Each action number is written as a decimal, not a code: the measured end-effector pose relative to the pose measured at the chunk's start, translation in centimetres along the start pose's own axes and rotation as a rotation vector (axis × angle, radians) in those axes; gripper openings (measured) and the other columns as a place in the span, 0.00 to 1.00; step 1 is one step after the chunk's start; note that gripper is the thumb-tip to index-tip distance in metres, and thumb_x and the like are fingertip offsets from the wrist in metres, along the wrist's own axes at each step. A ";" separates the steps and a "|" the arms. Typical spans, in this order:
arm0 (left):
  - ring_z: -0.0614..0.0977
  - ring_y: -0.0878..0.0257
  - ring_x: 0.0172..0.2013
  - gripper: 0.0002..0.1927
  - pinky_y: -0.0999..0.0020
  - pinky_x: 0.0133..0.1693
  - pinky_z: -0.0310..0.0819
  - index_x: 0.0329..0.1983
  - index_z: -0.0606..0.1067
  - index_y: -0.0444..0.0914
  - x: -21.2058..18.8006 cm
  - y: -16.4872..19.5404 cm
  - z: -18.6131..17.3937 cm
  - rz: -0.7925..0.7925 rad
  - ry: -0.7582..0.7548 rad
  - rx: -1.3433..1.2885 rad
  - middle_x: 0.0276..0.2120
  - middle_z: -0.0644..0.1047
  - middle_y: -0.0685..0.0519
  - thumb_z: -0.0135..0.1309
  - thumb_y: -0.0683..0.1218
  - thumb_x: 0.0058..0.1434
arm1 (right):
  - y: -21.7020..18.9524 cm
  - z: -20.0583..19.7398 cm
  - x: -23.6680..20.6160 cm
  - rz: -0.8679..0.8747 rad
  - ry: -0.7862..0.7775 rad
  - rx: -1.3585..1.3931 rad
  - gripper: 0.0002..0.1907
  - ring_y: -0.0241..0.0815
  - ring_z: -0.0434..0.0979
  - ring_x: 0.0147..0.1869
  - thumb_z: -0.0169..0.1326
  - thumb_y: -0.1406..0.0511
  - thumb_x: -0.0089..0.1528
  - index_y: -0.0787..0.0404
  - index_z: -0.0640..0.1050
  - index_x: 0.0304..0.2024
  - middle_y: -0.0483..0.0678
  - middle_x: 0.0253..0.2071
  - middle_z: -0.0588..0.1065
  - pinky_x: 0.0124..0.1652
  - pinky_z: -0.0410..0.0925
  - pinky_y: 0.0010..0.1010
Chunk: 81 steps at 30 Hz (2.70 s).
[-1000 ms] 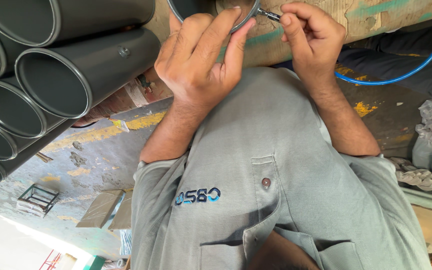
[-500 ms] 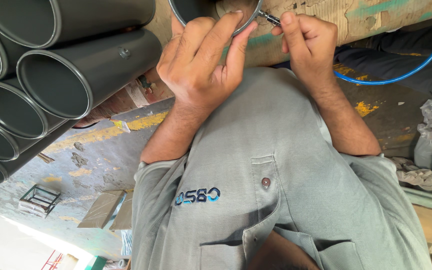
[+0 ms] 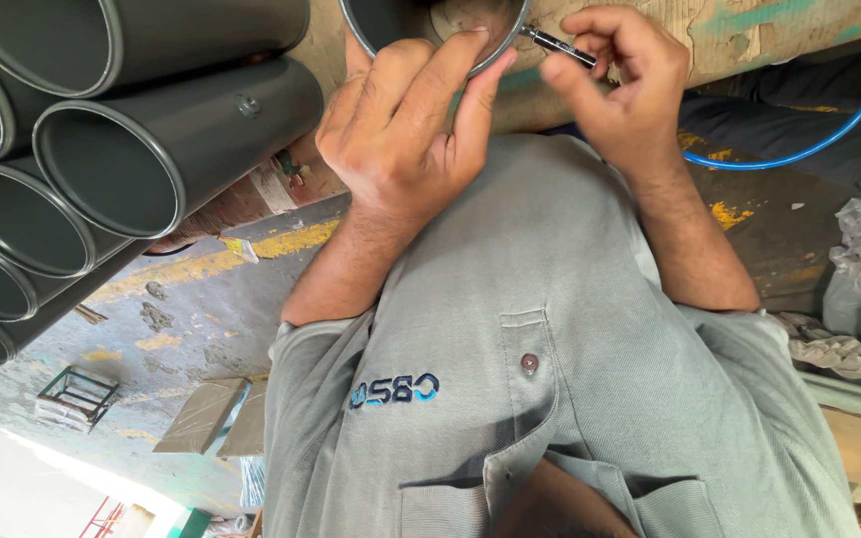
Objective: The person holds a metal cylinder against the workbench and runs a small hand tool along its rim, rotating the cylinder to work around the edge. They place the finished cylinder onto a stack of similar cylinders and pick up the next one to repeat the edge work.
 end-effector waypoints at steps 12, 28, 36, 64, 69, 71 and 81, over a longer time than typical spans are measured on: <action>0.78 0.59 0.33 0.16 0.67 0.35 0.74 0.48 0.81 0.43 0.1 0.0 -0.1 -0.010 0.006 -0.021 0.34 0.75 0.58 0.75 0.47 0.61 | 0.3 -0.2 -0.2 0.076 -0.013 0.016 0.17 0.36 0.71 0.42 0.66 0.64 0.72 0.74 0.76 0.51 0.50 0.38 0.74 0.41 0.65 0.27; 0.78 0.59 0.33 0.16 0.66 0.34 0.73 0.47 0.81 0.43 -0.1 -0.2 0.0 0.000 0.007 -0.015 0.34 0.75 0.58 0.75 0.46 0.61 | -1.1 0.1 0.4 -0.058 0.025 -0.112 0.17 0.40 0.71 0.41 0.63 0.64 0.70 0.76 0.76 0.43 0.54 0.38 0.74 0.40 0.66 0.31; 0.78 0.59 0.33 0.15 0.67 0.35 0.74 0.47 0.81 0.43 -0.1 -0.4 -0.1 0.000 0.017 -0.021 0.34 0.75 0.58 0.75 0.46 0.61 | -0.3 0.5 0.3 0.342 0.009 -0.038 0.17 0.31 0.72 0.28 0.55 0.62 0.71 0.66 0.78 0.30 0.42 0.24 0.74 0.31 0.64 0.24; 0.77 0.60 0.32 0.14 0.65 0.39 0.76 0.46 0.81 0.42 0.0 -0.5 0.0 0.005 0.023 -0.013 0.34 0.74 0.58 0.75 0.46 0.62 | 0.4 0.2 -0.6 -0.102 0.014 -0.267 0.09 0.36 0.73 0.38 0.64 0.68 0.73 0.70 0.79 0.47 0.50 0.37 0.76 0.39 0.68 0.25; 0.77 0.60 0.32 0.14 0.68 0.37 0.76 0.46 0.81 0.43 0.1 -0.6 0.1 0.005 0.025 -0.009 0.34 0.75 0.58 0.75 0.46 0.62 | 1.4 0.4 -0.6 0.030 -0.003 -0.224 0.08 0.35 0.71 0.33 0.65 0.68 0.73 0.69 0.82 0.43 0.48 0.33 0.76 0.35 0.65 0.26; 0.77 0.60 0.32 0.14 0.68 0.36 0.76 0.46 0.81 0.43 0.0 -0.7 0.0 0.000 0.027 -0.011 0.34 0.75 0.58 0.74 0.46 0.62 | 1.6 0.4 -0.6 0.019 -0.027 -0.223 0.09 0.33 0.71 0.33 0.63 0.68 0.75 0.69 0.81 0.43 0.48 0.30 0.75 0.35 0.65 0.25; 0.77 0.60 0.32 0.15 0.67 0.41 0.78 0.47 0.80 0.42 0.4 -0.7 0.2 0.002 0.033 -0.031 0.35 0.75 0.57 0.74 0.45 0.62 | 1.7 0.2 0.7 0.673 -0.080 0.568 0.12 0.26 0.57 0.24 0.57 0.64 0.74 0.68 0.80 0.39 0.39 0.24 0.68 0.26 0.51 0.23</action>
Point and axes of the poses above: each hand's wrist, its own x-axis towards the middle knuckle, its own z-axis out of the palm, y = z × x, the point moved 1 cm from there along x, towards the middle knuckle
